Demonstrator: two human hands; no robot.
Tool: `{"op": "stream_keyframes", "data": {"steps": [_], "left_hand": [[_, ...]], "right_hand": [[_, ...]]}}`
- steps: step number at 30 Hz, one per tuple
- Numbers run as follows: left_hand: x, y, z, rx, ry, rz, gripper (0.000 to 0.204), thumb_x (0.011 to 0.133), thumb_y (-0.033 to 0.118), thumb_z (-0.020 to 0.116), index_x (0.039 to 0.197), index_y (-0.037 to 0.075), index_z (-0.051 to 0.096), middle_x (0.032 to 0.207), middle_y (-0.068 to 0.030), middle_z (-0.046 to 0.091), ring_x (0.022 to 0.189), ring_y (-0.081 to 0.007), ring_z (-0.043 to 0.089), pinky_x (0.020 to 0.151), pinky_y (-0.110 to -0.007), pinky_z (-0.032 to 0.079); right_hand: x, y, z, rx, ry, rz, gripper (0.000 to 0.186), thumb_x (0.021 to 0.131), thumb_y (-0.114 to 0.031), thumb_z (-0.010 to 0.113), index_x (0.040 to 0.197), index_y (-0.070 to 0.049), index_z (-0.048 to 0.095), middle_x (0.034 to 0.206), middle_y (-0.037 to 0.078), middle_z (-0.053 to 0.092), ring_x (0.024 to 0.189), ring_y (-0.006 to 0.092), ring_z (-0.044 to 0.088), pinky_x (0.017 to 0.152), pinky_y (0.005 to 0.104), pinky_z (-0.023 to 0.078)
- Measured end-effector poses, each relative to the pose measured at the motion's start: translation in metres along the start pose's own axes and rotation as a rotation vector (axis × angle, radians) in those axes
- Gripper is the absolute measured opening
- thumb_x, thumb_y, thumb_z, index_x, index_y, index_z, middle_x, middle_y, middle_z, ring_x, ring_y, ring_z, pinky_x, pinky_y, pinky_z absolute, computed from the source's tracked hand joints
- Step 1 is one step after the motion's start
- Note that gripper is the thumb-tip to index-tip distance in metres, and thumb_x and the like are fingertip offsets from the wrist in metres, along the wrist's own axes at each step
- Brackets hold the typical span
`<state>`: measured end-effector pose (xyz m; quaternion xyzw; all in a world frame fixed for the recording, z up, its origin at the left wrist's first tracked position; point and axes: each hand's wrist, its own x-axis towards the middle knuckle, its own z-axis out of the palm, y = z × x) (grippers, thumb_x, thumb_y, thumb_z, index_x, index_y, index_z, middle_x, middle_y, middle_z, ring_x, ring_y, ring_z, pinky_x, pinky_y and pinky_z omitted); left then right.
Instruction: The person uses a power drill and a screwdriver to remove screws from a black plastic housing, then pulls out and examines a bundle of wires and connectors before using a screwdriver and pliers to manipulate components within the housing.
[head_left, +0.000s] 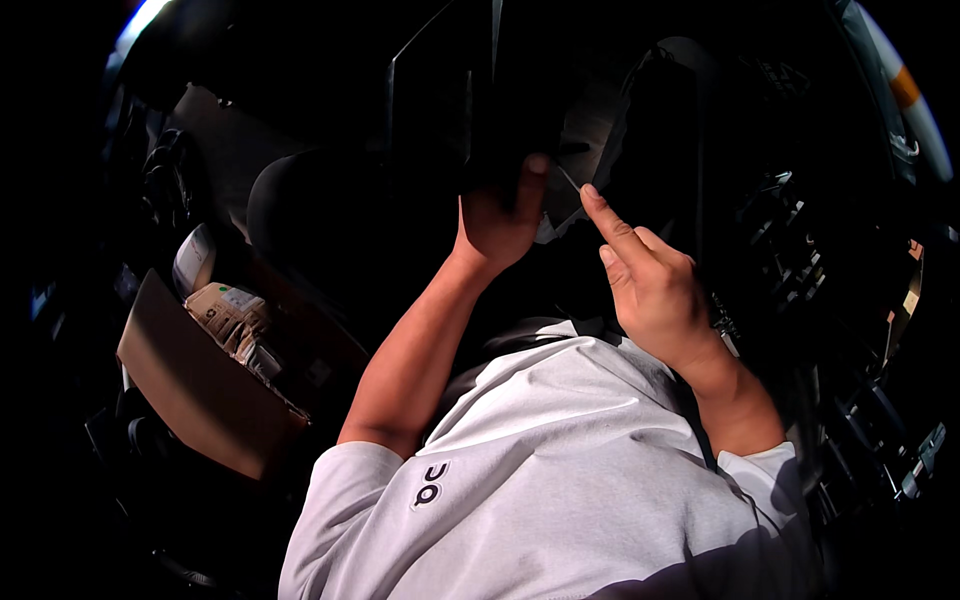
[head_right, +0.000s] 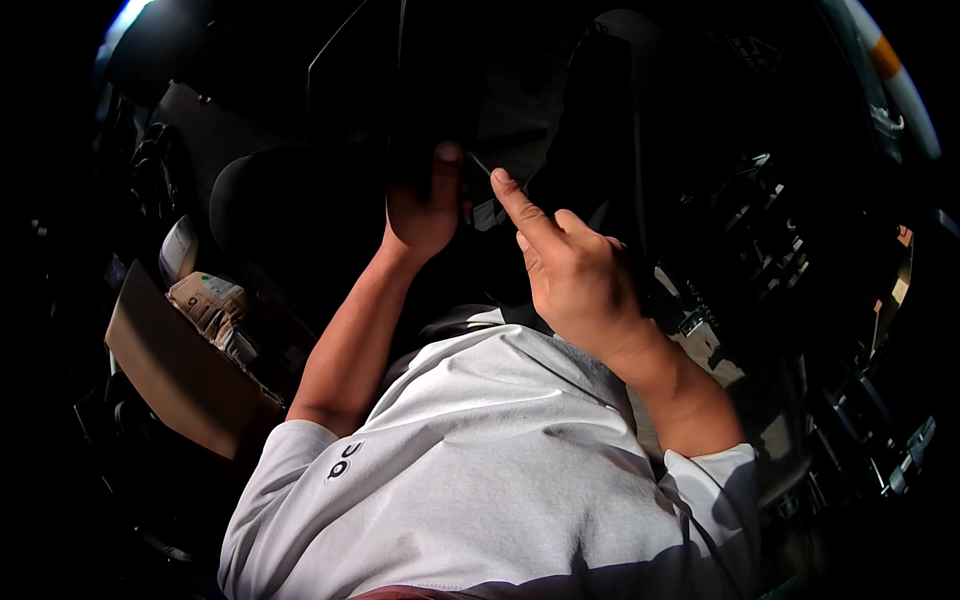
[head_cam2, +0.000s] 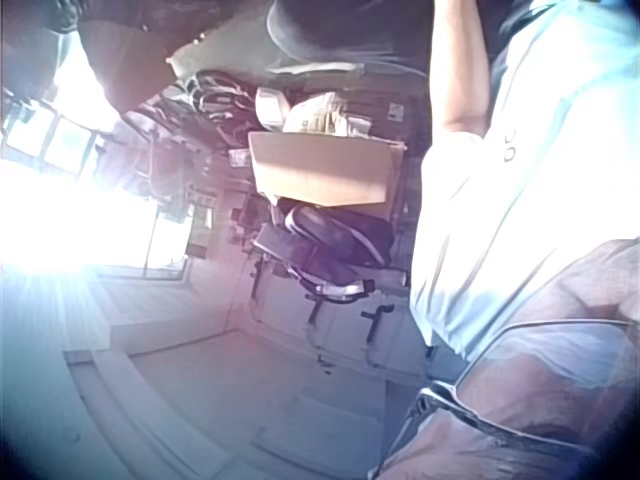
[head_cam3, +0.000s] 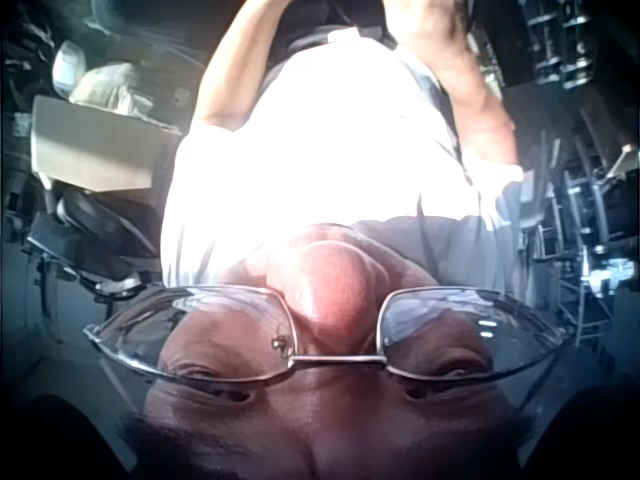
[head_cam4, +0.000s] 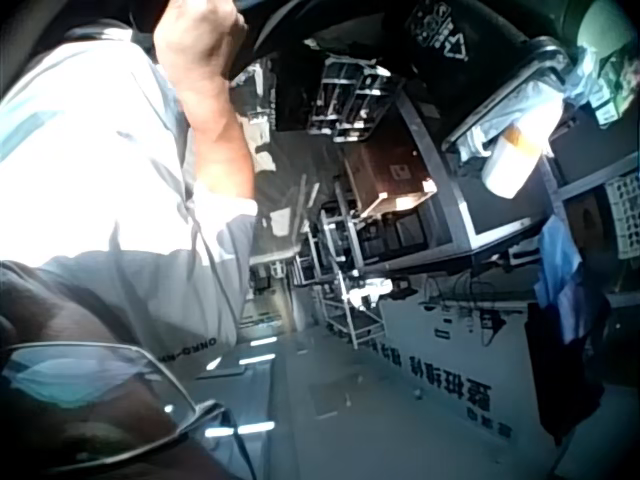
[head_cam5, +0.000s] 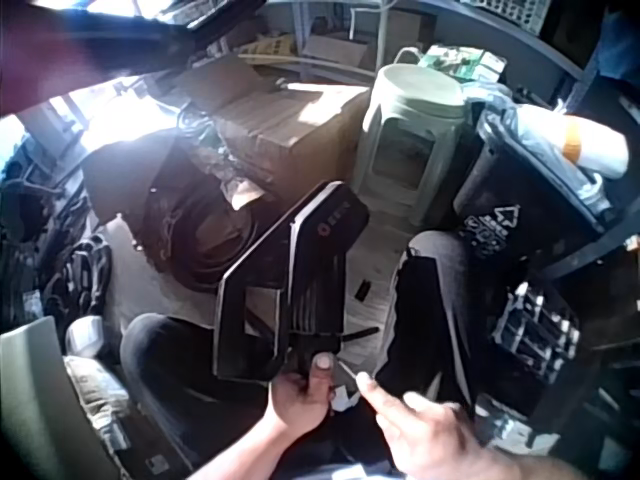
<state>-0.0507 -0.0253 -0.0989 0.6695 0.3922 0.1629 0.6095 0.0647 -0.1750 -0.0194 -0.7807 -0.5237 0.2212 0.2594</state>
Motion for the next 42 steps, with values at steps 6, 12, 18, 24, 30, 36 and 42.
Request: {"op": "stream_keyframes", "data": {"steps": [6, 12, 18, 24, 30, 36, 42], "left_hand": [[0.001, 0.001, 0.001, -0.007, 0.028, 0.063, 0.047, 0.103, 0.044, 0.050, 0.076, 0.006, 0.058, 0.058, -0.0015, 0.056, 0.053, -0.0103, 0.059, 0.050, -0.025, 0.046], [0.002, -0.001, 0.003, -0.065, 0.055, -0.006, 0.027, 0.099, 0.029, 0.061, 0.099, 0.002, 0.064, 0.074, -0.0066, 0.063, 0.067, -0.0154, 0.058, 0.061, -0.030, 0.047], [0.003, 0.001, 0.001, -0.042, 0.068, 0.024, 0.027, 0.100, 0.027, 0.059, 0.087, 0.003, 0.063, 0.065, -0.0053, 0.060, 0.060, -0.0163, 0.057, 0.057, -0.030, 0.046], [0.002, -0.003, -0.012, -0.041, -0.094, 0.022, 0.052, 0.106, 0.046, 0.040, 0.078, 0.006, 0.058, 0.061, -0.0004, 0.054, 0.054, -0.0099, 0.055, 0.049, -0.024, 0.043], [-0.002, 0.000, -0.021, -0.059, -0.166, -0.143, 0.072, 0.100, 0.067, 0.028, 0.076, 0.006, 0.058, 0.064, -0.0021, 0.055, 0.061, -0.0117, 0.056, 0.058, -0.026, 0.046], [0.000, 0.000, -0.019, -0.011, -0.181, -0.464, 0.080, 0.092, 0.077, 0.034, 0.072, 0.004, 0.060, 0.066, -0.0035, 0.056, 0.061, -0.0135, 0.057, 0.060, -0.027, 0.047], [0.001, 0.001, -0.013, -0.034, -0.218, -0.307, 0.076, 0.097, 0.071, 0.032, 0.074, 0.004, 0.060, 0.066, -0.0030, 0.056, 0.061, -0.0133, 0.056, 0.061, -0.027, 0.046]], "right_hand": [[-0.002, -0.005, 0.009, -0.178, 0.040, -0.007, 0.065, 0.087, -0.002, 0.064, 0.147, -0.024, 0.049, 0.063, 0.004, 0.044, 0.039, 0.0146, 0.046, 0.037, 0.0309, 0.048], [-0.003, -0.016, 0.032, -0.325, 0.083, 0.047, 0.077, 0.080, 0.003, 0.061, 0.150, -0.025, 0.044, 0.070, 0.007, 0.048, 0.039, 0.0165, 0.049, 0.037, 0.0332, 0.050], [0.013, -0.004, 0.020, -0.302, 0.045, -0.055, 0.064, 0.088, 0.002, 0.063, 0.146, -0.022, 0.050, 0.064, 0.003, 0.042, 0.043, 0.0142, 0.046, 0.041, 0.0290, 0.047], [0.081, 0.027, -0.057, -0.061, -0.479, -0.132, 0.052, 0.091, -0.007, 0.065, 0.139, -0.025, 0.057, 0.076, 0.008, 0.068, 0.054, 0.0186, 0.059, 0.061, 0.0311, 0.051], [0.108, 0.013, -0.069, -0.013, -0.684, -0.121, 0.052, 0.092, -0.002, 0.059, 0.138, -0.025, 0.058, 0.066, 0.010, 0.066, 0.047, 0.0169, 0.054, 0.060, 0.0310, 0.050], [0.128, 0.013, -0.074, -0.073, -0.762, -0.233, 0.051, 0.091, 0.000, 0.059, 0.138, -0.021, 0.059, 0.082, 0.012, 0.071, 0.063, 0.0209, 0.063, 0.070, 0.0351, 0.053], [0.155, 0.003, -0.092, -0.007, -0.985, -0.082, 0.050, 0.087, -0.001, 0.057, 0.137, -0.011, 0.059, 0.113, 0.015, 0.072, 0.105, 0.0254, 0.069, 0.098, 0.0348, 0.052]]}}
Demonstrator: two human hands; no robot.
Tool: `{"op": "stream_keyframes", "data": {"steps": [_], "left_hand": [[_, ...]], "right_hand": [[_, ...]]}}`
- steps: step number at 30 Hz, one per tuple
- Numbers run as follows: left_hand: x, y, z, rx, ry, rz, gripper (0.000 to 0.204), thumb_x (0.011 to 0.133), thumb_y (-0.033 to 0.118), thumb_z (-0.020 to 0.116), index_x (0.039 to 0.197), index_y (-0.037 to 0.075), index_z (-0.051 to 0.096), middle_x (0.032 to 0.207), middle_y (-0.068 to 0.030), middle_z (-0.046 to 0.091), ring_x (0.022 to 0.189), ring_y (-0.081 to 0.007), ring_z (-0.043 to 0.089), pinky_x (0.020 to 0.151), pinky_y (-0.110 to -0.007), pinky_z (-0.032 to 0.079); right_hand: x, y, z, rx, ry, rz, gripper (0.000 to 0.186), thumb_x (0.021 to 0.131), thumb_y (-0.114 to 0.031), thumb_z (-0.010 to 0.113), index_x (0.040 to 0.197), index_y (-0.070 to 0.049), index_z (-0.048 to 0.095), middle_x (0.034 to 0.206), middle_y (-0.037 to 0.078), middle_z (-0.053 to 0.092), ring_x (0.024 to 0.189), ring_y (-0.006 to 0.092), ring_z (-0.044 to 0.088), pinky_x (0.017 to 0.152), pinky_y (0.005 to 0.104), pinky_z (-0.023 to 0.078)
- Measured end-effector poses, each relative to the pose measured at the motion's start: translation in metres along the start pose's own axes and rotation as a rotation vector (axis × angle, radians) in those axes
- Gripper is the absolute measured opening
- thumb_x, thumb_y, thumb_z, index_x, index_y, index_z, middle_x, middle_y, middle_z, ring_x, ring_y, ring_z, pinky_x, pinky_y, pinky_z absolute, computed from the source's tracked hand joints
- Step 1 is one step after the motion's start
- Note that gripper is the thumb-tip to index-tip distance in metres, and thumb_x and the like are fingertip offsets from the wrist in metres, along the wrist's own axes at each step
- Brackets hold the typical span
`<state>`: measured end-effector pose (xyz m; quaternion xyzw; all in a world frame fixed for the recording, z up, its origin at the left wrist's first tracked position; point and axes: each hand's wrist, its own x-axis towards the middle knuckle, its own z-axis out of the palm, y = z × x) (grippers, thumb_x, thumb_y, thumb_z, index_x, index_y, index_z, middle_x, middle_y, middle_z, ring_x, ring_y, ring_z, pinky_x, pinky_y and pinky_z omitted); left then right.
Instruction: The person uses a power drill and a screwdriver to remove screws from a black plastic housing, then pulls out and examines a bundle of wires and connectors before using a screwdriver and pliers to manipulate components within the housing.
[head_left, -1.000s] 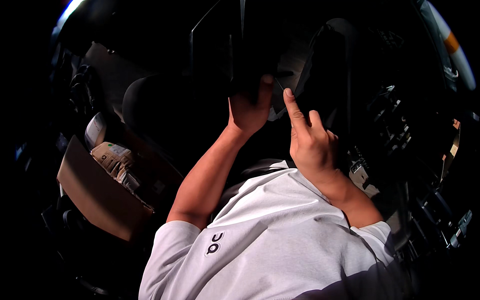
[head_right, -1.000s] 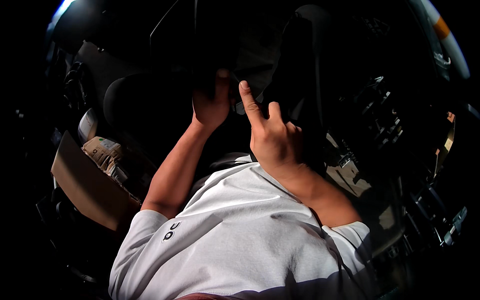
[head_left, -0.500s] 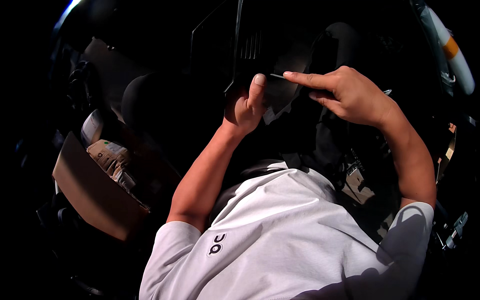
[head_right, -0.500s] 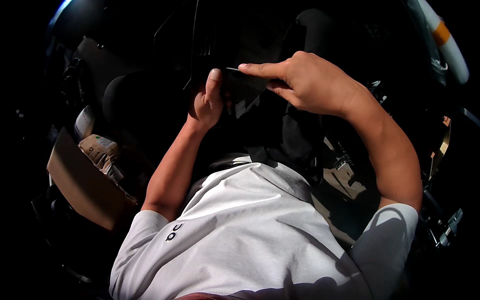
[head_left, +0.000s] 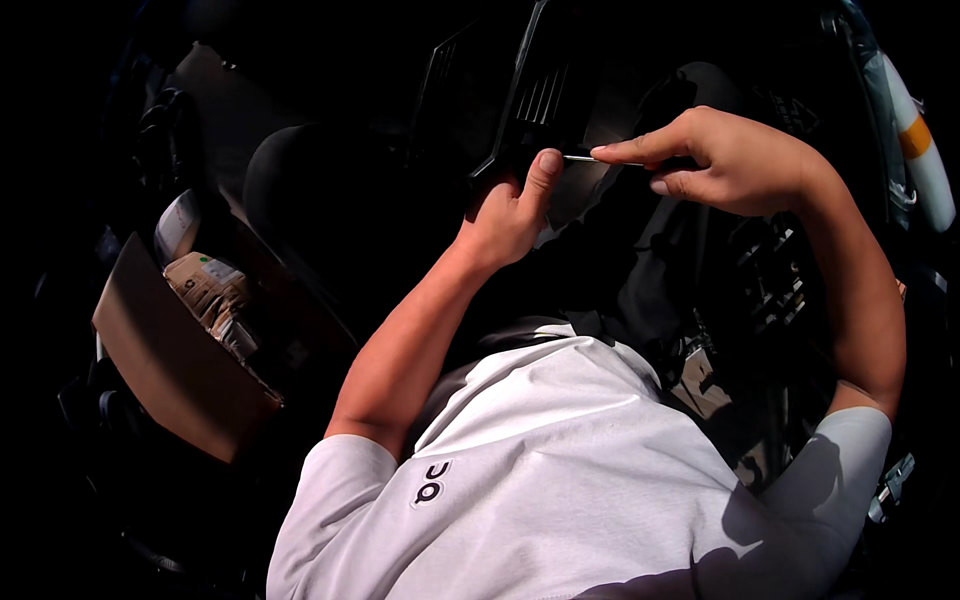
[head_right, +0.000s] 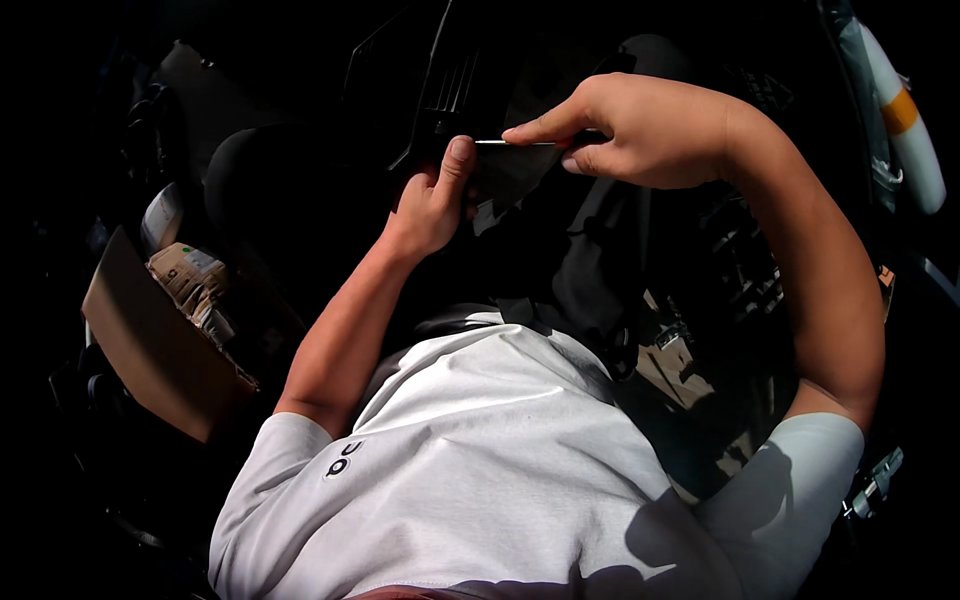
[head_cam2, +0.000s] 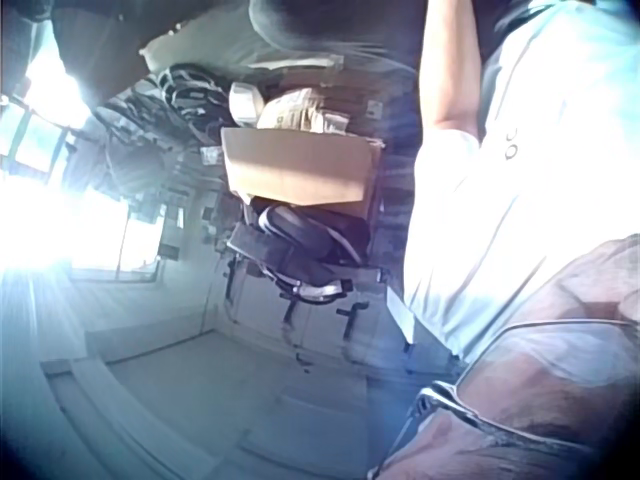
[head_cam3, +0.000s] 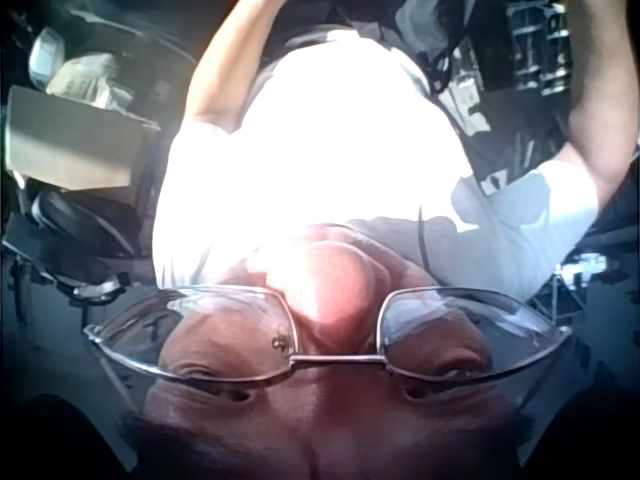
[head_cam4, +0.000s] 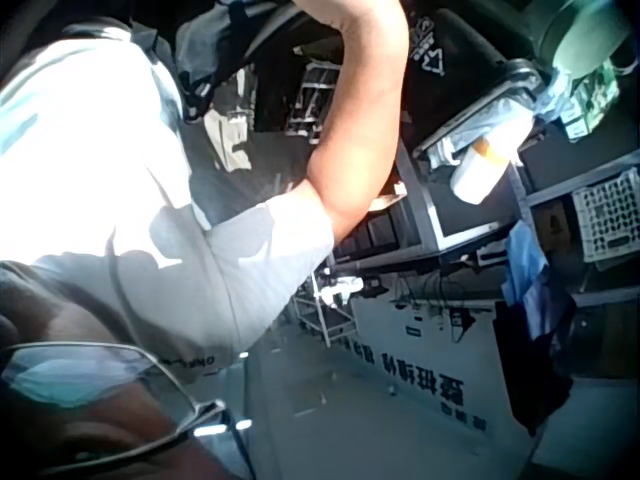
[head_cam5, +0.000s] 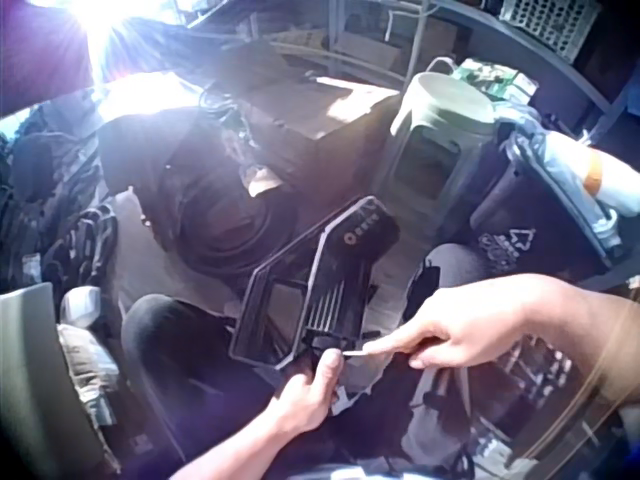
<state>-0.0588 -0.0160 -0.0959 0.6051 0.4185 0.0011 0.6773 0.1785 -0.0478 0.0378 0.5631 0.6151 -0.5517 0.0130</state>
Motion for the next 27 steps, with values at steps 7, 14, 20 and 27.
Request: {"op": "stream_keyframes", "data": {"steps": [7, 14, 20, 27], "left_hand": [[0.000, 0.005, 0.001, 0.083, -0.049, 0.034, 0.073, 0.100, 0.067, 0.029, 0.076, 0.005, 0.058, 0.060, -0.0025, 0.051, 0.060, -0.0137, 0.054, 0.059, -0.028, 0.045], [0.001, 0.000, 0.006, 0.016, -0.030, 0.035, 0.070, 0.101, 0.066, 0.030, 0.075, 0.005, 0.056, 0.063, -0.0019, 0.052, 0.060, -0.0129, 0.053, 0.059, -0.028, 0.044], [0.009, 0.001, 0.004, -0.183, 0.047, 0.133, 0.065, 0.102, 0.063, 0.033, 0.079, 0.008, 0.059, 0.065, -0.0011, 0.053, 0.059, -0.0117, 0.051, 0.059, -0.026, 0.043], [0.006, 0.013, 0.001, -0.127, 0.044, 0.064, 0.066, 0.099, 0.067, 0.032, 0.080, 0.010, 0.057, 0.064, -0.0001, 0.051, 0.061, -0.0121, 0.053, 0.062, -0.026, 0.045]], "right_hand": [[0.004, 0.040, 0.004, 0.216, -0.056, -0.069, 0.052, 0.087, -0.021, 0.066, 0.136, -0.006, 0.058, 0.128, 0.017, 0.065, 0.121, 0.0289, 0.062, 0.109, 0.0397, 0.045], [0.001, 0.033, 0.002, 0.159, -0.061, -0.059, 0.052, 0.090, -0.024, 0.066, 0.138, -0.007, 0.057, 0.132, 0.015, 0.063, 0.123, 0.0268, 0.060, 0.109, 0.0387, 0.044], [-0.019, 0.007, 0.064, 0.221, 0.290, 0.116, 0.048, 0.096, -0.010, 0.056, 0.144, -0.015, 0.052, 0.125, 0.011, 0.067, 0.087, 0.0162, 0.064, 0.088, 0.0304, 0.051], [-0.020, 0.002, 0.122, 0.360, 0.795, -0.008, 0.044, 0.098, -0.012, 0.058, 0.141, -0.011, 0.053, 0.136, 0.014, 0.059, 0.123, 0.0303, 0.059, 0.105, 0.0348, 0.047]]}}
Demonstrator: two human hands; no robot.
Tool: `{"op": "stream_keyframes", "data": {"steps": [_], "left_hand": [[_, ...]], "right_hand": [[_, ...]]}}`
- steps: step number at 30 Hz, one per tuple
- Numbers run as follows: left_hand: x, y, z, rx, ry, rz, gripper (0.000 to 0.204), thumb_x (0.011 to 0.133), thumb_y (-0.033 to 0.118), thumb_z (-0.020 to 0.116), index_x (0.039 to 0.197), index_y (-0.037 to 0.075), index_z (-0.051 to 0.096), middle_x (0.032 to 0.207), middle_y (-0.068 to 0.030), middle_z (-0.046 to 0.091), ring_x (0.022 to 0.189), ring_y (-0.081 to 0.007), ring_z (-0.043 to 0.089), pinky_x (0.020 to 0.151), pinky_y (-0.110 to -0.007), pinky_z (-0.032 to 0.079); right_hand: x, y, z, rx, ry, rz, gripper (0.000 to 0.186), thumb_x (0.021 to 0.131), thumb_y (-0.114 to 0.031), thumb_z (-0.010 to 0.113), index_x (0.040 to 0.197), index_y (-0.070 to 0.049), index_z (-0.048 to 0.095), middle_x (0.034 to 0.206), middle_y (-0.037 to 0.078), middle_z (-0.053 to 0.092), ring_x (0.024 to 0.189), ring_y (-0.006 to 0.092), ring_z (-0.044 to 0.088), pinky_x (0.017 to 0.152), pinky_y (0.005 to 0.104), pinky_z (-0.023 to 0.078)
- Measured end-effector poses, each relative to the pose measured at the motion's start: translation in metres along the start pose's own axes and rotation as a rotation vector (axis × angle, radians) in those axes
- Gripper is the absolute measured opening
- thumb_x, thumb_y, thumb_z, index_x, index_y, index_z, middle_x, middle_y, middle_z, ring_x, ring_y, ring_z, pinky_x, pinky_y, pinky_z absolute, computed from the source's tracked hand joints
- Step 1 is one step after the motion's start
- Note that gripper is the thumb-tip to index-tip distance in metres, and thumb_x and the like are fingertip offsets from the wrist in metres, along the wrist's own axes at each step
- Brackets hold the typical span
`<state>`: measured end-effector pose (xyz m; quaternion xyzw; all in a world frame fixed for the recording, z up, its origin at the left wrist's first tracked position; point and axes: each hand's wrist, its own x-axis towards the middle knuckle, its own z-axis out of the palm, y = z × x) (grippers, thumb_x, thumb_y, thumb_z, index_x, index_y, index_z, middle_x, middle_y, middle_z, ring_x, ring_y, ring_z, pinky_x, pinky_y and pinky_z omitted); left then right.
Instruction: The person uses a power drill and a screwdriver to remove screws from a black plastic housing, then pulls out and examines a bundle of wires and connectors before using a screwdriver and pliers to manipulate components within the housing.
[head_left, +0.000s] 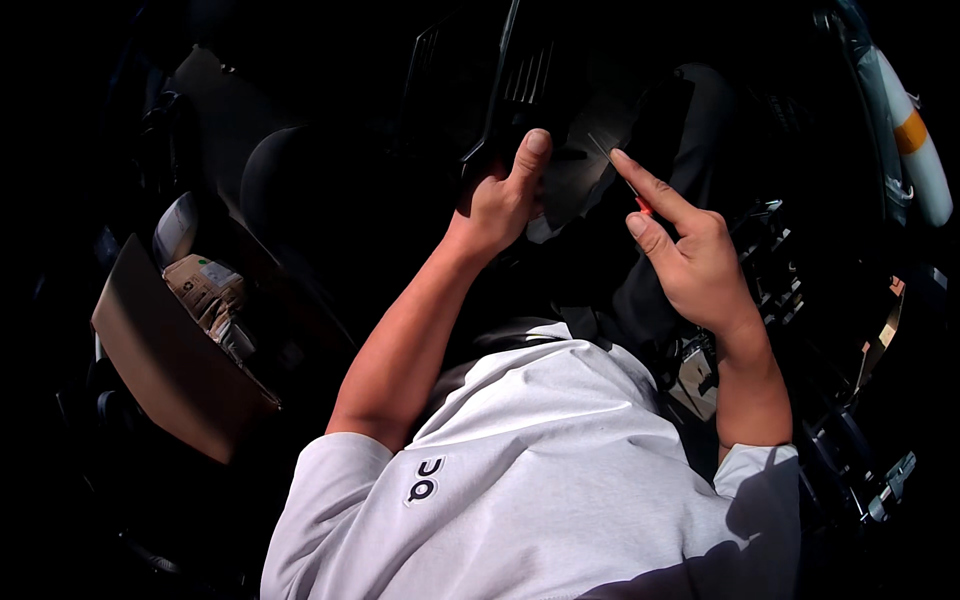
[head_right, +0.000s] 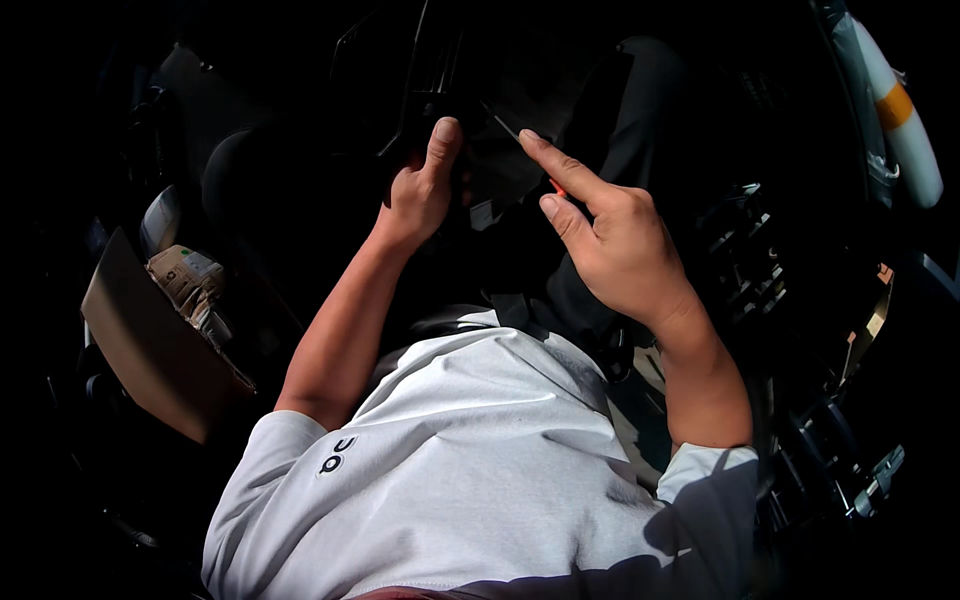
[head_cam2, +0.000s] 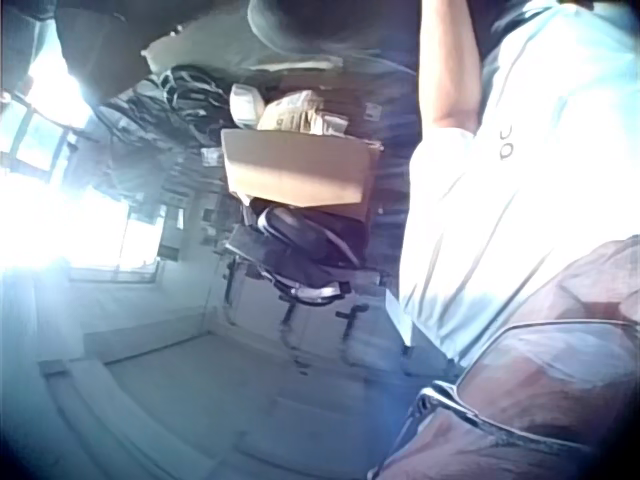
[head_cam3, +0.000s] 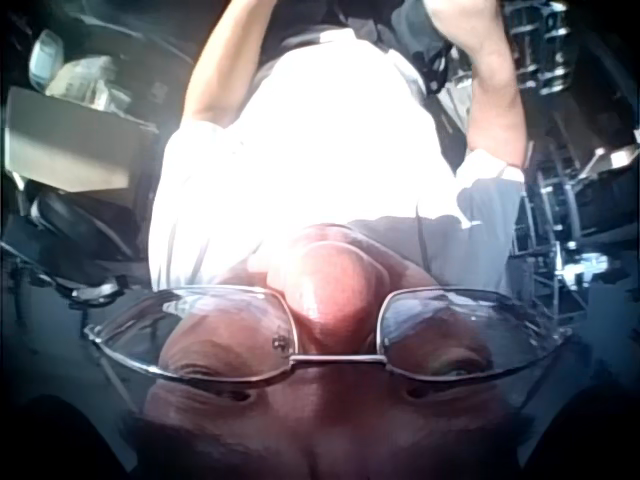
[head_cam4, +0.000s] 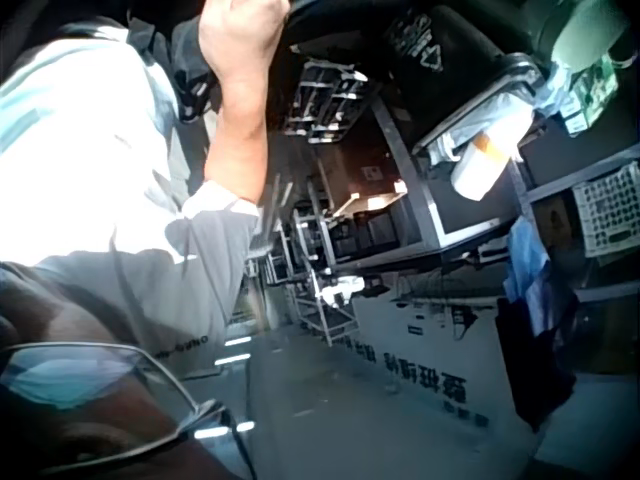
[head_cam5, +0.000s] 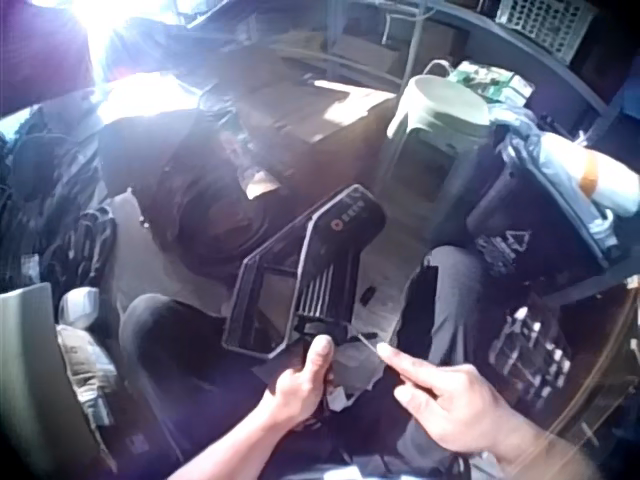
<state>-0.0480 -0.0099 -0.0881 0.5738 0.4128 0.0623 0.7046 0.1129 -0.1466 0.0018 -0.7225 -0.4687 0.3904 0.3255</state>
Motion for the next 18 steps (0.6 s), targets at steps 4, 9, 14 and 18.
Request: {"op": "stream_keyframes", "data": {"steps": [4, 9, 14, 18], "left_hand": [[-0.001, 0.001, -0.003, 0.099, 0.046, 0.194, 0.060, 0.094, 0.064, 0.049, 0.078, 0.008, 0.063, 0.065, -0.0008, 0.056, 0.061, -0.0135, 0.057, 0.060, -0.028, 0.048], [-0.013, 0.022, -0.015, 0.158, 0.128, 0.083, 0.060, 0.089, 0.064, 0.063, 0.078, 0.005, 0.071, 0.069, -0.0023, 0.061, 0.064, -0.0159, 0.061, 0.061, -0.030, 0.050], [-0.031, 0.023, -0.040, 0.086, 0.225, -0.179, 0.083, 0.079, 0.083, 0.053, 0.080, 0.002, 0.070, 0.072, -0.0054, 0.062, 0.075, -0.0154, 0.061, 0.066, -0.031, 0.048], [-0.042, 0.012, -0.059, -0.120, 0.329, -0.083, 0.092, 0.078, 0.089, 0.040, 0.083, 0.002, 0.068, 0.073, -0.0056, 0.061, 0.076, -0.0143, 0.060, 0.069, -0.029, 0.047]], "right_hand": [[0.014, 0.003, 0.024, 0.336, 0.207, 0.137, 0.055, 0.101, -0.023, 0.058, 0.147, 0.002, 0.040, 0.082, 0.003, 0.057, 0.071, 0.0088, 0.056, 0.064, 0.0212, 0.047], [0.047, -0.004, 0.050, 0.614, 0.245, 0.243, 0.040, 0.100, -0.042, 0.057, 0.082, -0.007, 0.056, 0.061, -0.002, 0.051, 0.046, 0.0035, 0.050, 0.040, 0.0182, 0.042], [0.073, 0.000, 0.072, 0.581, 0.186, 0.248, 0.050, 0.099, -0.038, 0.060, 0.063, -0.003, 0.055, 0.054, 0.000, 0.052, 0.048, 0.0087, 0.054, 0.045, 0.0235, 0.042], [0.089, -0.010, 0.096, 0.607, 0.036, 0.362, 0.030, 0.099, -0.023, 0.053, 0.084, -0.001, 0.065, 0.068, 0.002, 0.061, 0.057, 0.0100, 0.056, 0.050, 0.0242, 0.046]]}}
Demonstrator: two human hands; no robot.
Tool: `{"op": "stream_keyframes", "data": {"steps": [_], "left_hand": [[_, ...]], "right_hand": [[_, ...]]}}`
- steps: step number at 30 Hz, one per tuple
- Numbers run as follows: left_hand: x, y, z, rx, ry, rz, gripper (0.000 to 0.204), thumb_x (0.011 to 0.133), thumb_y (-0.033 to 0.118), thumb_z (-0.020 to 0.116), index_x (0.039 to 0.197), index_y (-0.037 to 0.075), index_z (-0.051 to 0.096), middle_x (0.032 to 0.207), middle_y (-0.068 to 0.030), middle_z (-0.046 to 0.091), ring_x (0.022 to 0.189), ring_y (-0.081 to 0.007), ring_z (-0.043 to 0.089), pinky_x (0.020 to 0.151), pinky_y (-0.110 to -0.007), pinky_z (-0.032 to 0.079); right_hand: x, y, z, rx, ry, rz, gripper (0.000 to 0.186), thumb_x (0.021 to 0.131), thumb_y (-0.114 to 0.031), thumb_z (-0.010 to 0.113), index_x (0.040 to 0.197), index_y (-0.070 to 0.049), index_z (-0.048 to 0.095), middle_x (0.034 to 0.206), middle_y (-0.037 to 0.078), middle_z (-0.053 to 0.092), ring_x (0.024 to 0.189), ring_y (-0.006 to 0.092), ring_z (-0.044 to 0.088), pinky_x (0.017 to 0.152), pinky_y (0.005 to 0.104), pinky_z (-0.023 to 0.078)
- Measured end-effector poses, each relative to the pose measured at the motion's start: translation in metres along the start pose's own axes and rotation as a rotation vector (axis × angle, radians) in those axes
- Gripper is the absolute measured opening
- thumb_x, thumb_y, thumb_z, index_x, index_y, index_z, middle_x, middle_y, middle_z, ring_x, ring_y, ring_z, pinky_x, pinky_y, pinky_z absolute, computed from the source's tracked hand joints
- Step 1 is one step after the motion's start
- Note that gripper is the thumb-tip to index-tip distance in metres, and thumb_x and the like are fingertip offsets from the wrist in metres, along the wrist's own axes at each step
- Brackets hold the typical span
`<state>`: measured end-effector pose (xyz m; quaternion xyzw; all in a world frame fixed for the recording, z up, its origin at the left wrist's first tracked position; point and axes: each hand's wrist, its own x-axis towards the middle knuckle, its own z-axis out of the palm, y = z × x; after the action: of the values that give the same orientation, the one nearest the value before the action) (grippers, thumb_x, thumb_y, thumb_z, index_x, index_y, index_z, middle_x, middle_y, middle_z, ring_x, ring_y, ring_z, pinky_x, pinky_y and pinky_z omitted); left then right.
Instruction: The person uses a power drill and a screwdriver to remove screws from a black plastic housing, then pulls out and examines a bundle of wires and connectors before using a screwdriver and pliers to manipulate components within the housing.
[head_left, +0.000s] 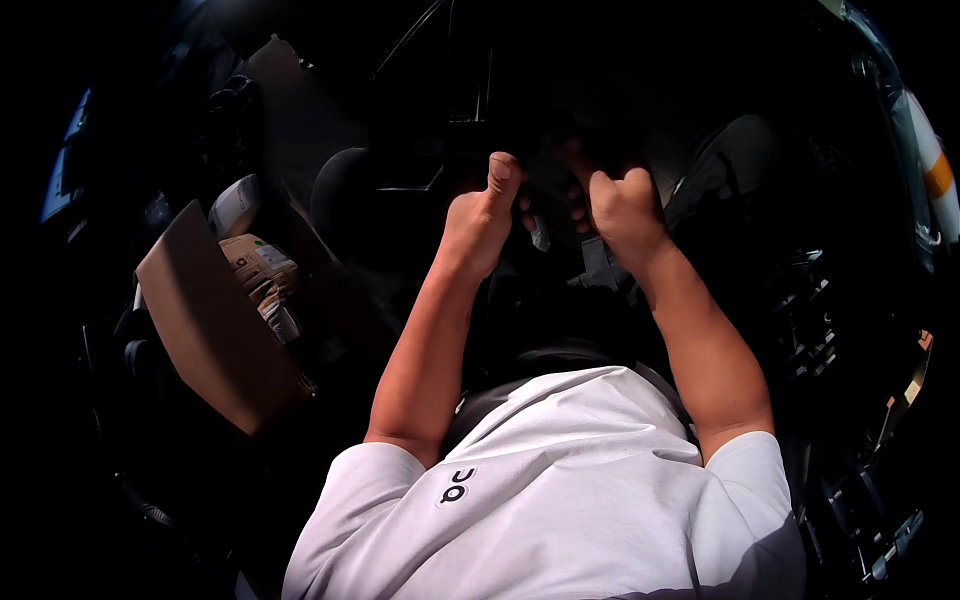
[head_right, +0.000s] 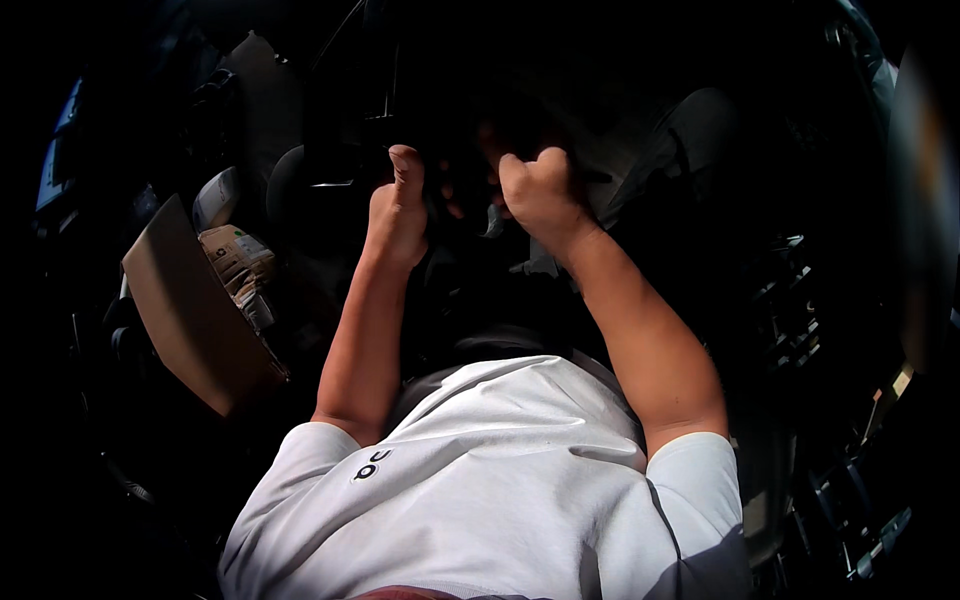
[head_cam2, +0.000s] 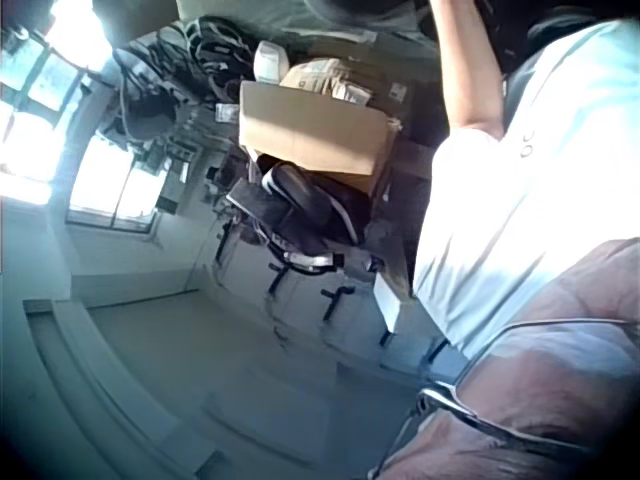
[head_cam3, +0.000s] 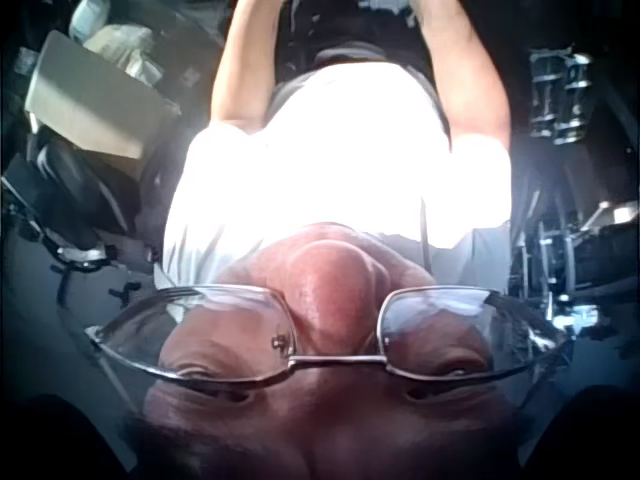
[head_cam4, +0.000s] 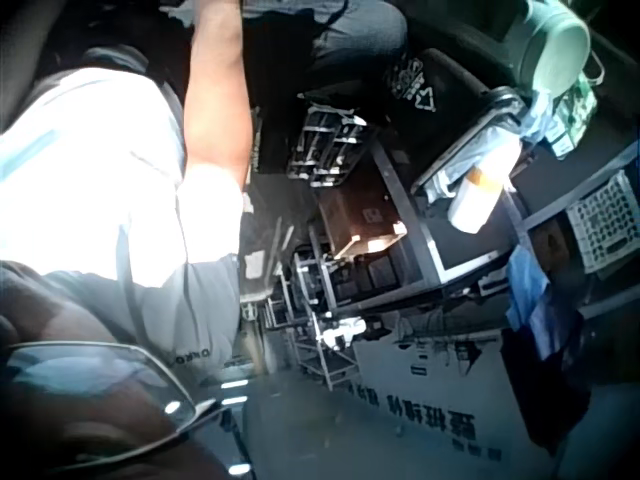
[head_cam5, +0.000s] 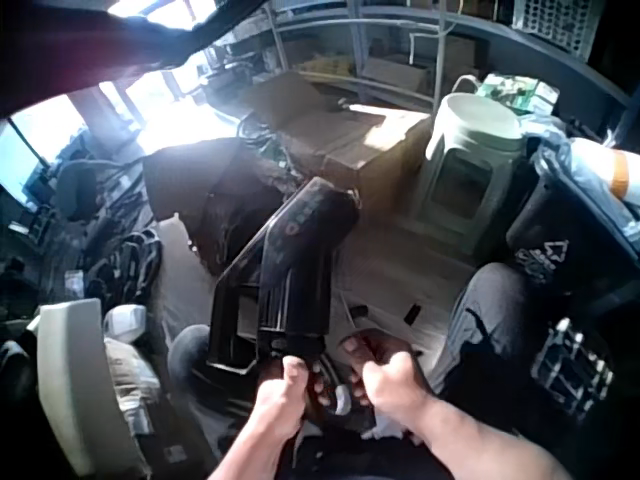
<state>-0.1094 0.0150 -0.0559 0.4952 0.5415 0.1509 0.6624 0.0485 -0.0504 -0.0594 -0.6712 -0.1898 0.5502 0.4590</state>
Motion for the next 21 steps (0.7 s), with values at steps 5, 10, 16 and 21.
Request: {"op": "stream_keyframes", "data": {"steps": [5, 10, 16, 21], "left_hand": [[-0.016, 0.004, -0.020, -0.102, 0.047, 0.072, 0.086, 0.083, 0.085, 0.035, 0.089, 0.003, 0.061, 0.076, -0.0052, 0.059, 0.071, -0.0147, 0.059, 0.071, -0.027, 0.047], [-0.010, -0.017, -0.041, -0.242, -0.046, 0.122, 0.080, 0.084, 0.081, 0.041, 0.096, 0.004, 0.058, 0.083, -0.0071, 0.058, 0.071, -0.0170, 0.060, 0.067, -0.029, 0.050], [0.001, -0.018, -0.039, -0.295, 0.026, 0.205, 0.081, 0.080, 0.084, 0.041, 0.087, 0.005, 0.058, 0.072, -0.0061, 0.055, 0.058, -0.0178, 0.059, 0.052, -0.030, 0.053], [0.006, -0.023, -0.046, -0.375, -0.116, 0.214, 0.069, 0.089, 0.073, 0.045, 0.099, 0.006, 0.057, 0.090, -0.0076, 0.058, 0.071, -0.0181, 0.061, 0.056, -0.032, 0.055]], "right_hand": [[-0.016, -0.016, 0.009, -0.104, -0.104, -0.405, 0.042, 0.099, -0.023, 0.054, 0.062, -0.003, 0.056, 0.052, 0.002, 0.053, 0.047, 0.0097, 0.048, 0.045, 0.0266, 0.039], [-0.022, -0.029, -0.027, -0.383, -0.247, -0.592, 0.018, 0.094, -0.017, 0.063, 0.085, -0.001, 0.064, 0.059, 0.003, 0.058, 0.046, 0.0084, 0.046, 0.044, 0.0243, 0.036], [-0.011, -0.063, -0.046, -0.927, -0.368, -0.598, 0.013, 0.094, -0.018, 0.065, 0.096, -0.006, 0.070, 0.059, 0.005, 0.061, 0.044, 0.0141, 0.052, 0.043, 0.0267, 0.038], [-0.002, -0.074, -0.040, -1.145, -0.192, -0.983, 0.017, 0.095, -0.024, 0.063, 0.097, -0.009, 0.071, 0.059, 0.005, 0.062, 0.047, 0.0170, 0.059, 0.043, 0.0278, 0.046]]}}
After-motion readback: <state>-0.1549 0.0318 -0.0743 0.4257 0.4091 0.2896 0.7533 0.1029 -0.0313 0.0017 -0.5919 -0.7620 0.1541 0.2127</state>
